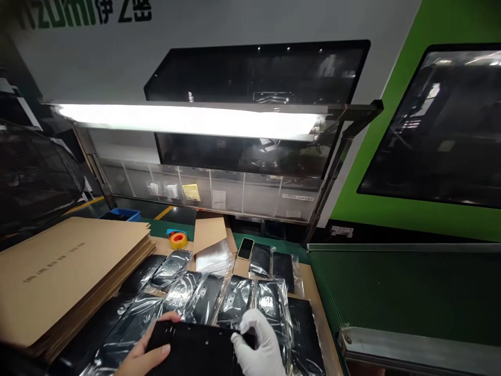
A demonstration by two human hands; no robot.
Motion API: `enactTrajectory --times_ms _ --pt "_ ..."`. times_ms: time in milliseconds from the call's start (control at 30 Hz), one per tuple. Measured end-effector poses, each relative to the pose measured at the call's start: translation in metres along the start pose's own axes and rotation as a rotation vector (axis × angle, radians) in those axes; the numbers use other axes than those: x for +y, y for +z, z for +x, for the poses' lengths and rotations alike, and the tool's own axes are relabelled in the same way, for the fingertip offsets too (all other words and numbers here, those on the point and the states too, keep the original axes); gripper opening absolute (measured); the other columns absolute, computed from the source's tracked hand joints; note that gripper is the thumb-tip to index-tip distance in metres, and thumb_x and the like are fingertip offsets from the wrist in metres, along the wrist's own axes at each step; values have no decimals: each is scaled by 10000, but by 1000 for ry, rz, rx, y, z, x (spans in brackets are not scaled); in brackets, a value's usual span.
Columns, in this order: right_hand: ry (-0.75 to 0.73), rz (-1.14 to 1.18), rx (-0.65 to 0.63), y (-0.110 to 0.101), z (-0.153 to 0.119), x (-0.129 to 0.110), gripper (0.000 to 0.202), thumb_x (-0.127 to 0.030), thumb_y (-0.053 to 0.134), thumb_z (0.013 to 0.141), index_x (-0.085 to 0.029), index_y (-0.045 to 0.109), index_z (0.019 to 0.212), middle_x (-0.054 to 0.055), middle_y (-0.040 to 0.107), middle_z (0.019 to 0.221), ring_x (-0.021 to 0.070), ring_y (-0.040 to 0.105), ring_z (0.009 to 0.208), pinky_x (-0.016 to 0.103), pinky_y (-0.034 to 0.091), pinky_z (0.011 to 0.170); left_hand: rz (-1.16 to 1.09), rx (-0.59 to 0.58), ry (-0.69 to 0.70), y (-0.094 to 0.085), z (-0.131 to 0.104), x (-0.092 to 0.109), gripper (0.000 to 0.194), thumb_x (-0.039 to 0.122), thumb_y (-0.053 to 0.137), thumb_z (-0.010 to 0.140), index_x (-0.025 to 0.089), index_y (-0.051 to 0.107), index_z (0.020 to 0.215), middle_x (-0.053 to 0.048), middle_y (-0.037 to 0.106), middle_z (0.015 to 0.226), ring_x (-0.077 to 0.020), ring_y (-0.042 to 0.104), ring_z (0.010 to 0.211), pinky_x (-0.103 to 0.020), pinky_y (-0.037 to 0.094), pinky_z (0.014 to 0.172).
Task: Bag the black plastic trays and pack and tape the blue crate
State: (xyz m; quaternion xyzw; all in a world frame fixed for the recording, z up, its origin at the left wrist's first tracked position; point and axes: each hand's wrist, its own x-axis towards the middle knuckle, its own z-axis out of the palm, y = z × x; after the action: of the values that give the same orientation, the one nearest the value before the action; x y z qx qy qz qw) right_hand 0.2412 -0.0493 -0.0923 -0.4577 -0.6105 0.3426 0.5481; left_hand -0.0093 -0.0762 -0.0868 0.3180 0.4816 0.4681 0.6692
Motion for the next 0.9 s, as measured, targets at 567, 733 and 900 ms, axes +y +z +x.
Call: enactTrajectory --times_ms 567,733,900 --pt "111 222 6 11 -15 -39 153 -265 512 879 -245 663 894 14 640 870 162 582 813 288 461 784 22 -77 77 0 -17 33 446 320 731 634 236 549 1032 4 592 835 -152 560 701 -248 442 630" --pt "186 305 -33 6 -11 -45 166 -321 493 896 -246 629 956 10 626 891 166 569 830 298 446 812 -20 -107 58 5 -18 30 456 313 733 650 252 521 1049 12 602 832 -151 565 681 -259 454 633" --pt "230 210 -155 -7 0 -39 268 -407 437 920 -207 519 761 18 537 801 165 501 781 289 422 747 -75 -146 56 7 -12 24 455 292 743 666 251 522 1062 10 613 859 -151 581 707 -252 466 650"
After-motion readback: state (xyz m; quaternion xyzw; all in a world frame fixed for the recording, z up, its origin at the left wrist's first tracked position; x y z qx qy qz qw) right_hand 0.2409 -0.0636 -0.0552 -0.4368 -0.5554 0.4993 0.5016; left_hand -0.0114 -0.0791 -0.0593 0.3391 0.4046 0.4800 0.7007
